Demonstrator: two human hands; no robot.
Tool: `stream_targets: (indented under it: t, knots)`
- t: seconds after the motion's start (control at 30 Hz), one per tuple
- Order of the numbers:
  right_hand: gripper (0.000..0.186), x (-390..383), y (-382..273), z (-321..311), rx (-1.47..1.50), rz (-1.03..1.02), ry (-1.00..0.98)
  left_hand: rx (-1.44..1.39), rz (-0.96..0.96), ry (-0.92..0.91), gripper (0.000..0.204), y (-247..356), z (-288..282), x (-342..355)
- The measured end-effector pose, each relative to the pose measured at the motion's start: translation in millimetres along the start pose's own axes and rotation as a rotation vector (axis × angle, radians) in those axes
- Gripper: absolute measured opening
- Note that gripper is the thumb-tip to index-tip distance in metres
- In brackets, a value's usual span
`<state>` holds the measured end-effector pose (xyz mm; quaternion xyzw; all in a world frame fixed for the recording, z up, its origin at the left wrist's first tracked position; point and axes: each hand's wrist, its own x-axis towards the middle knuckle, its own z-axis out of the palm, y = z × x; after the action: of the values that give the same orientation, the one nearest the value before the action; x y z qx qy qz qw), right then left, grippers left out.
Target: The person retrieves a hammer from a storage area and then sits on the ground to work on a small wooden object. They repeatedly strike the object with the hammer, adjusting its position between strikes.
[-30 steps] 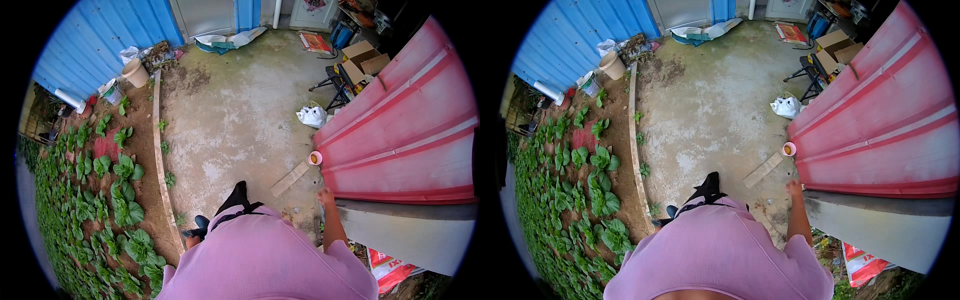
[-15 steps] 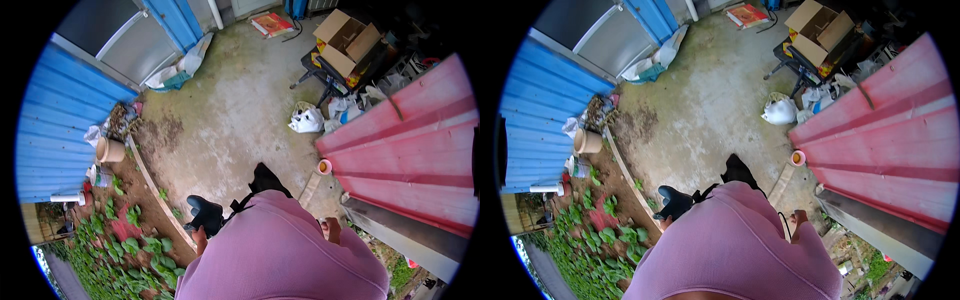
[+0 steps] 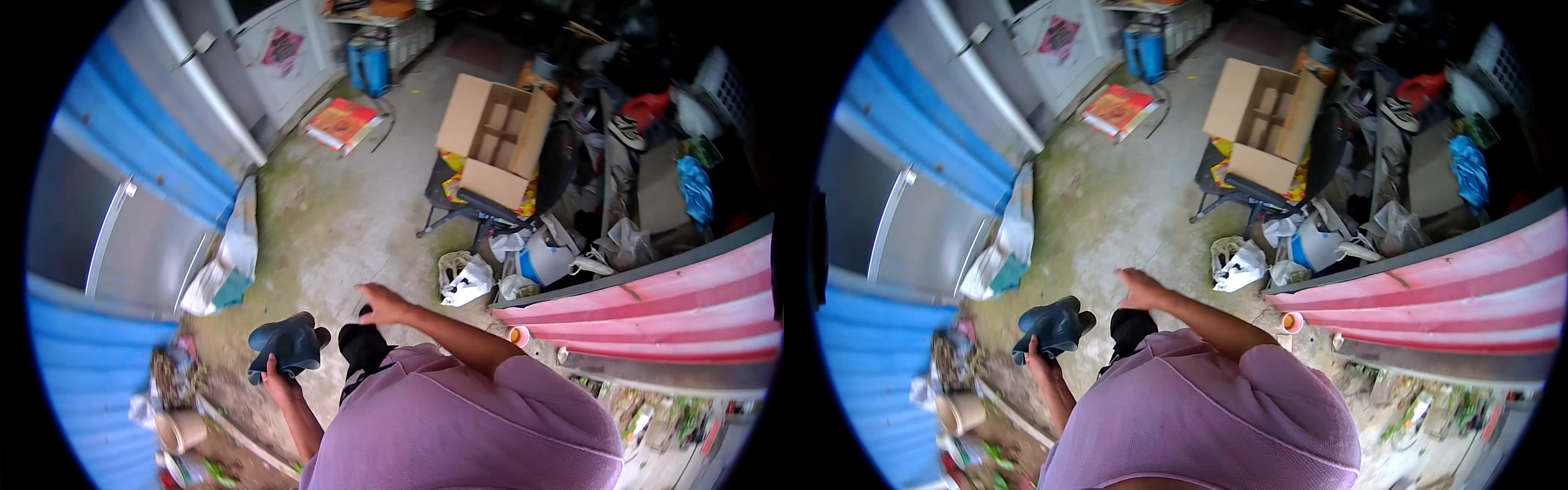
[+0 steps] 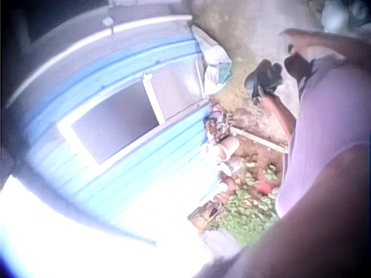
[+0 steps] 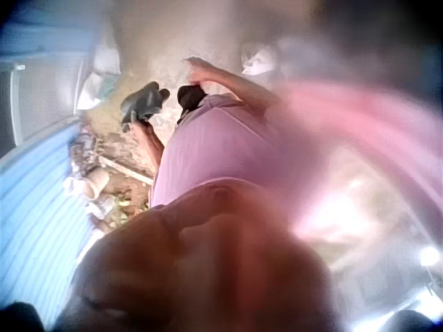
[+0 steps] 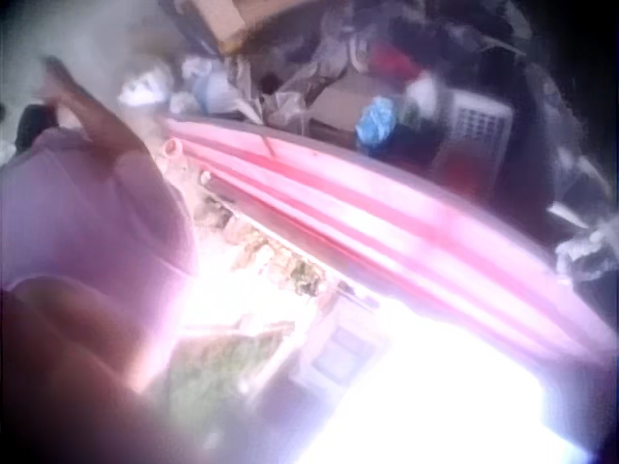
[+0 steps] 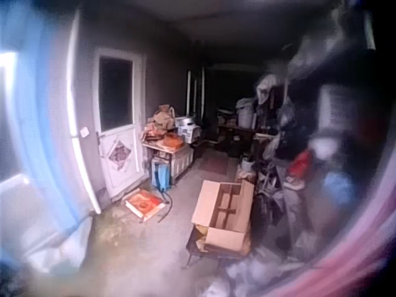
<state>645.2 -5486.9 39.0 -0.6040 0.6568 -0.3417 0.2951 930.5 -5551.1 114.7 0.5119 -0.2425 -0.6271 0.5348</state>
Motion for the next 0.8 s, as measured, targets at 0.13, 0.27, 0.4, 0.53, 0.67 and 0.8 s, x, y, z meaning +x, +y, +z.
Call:
stream_targets:
  t: [0.13, 0.27, 0.4, 0.53, 0.67, 0.8]
  knots:
    - [0.09, 53, -22, -50, -0.212, 0.096, 0.075, 0.002, -0.132, -0.322, 0.034, 1, 143, 71]
    - [0.095, 107, -13, -92, -0.286, 0.261, 0.225, 0.089, -0.241, -0.493, 0.027, 10, 259, 112]
    - [0.092, 153, 29, -122, -0.22, 0.467, 0.511, 0.13, -0.341, -0.701, 0.022, -6, 377, 125]
    - [0.082, 191, 101, -141, -0.207, 0.547, 0.755, 0.102, -0.474, -0.835, 0.023, -64, 443, 155]
    - [0.076, 235, 103, -225, -0.159, 0.524, 0.773, 0.168, -0.46, -0.902, 0.021, -39, 525, 174]
    - [0.08, 284, 123, -274, -0.133, 0.373, 0.785, 0.258, -0.417, -0.943, 0.025, -39, 593, 217]
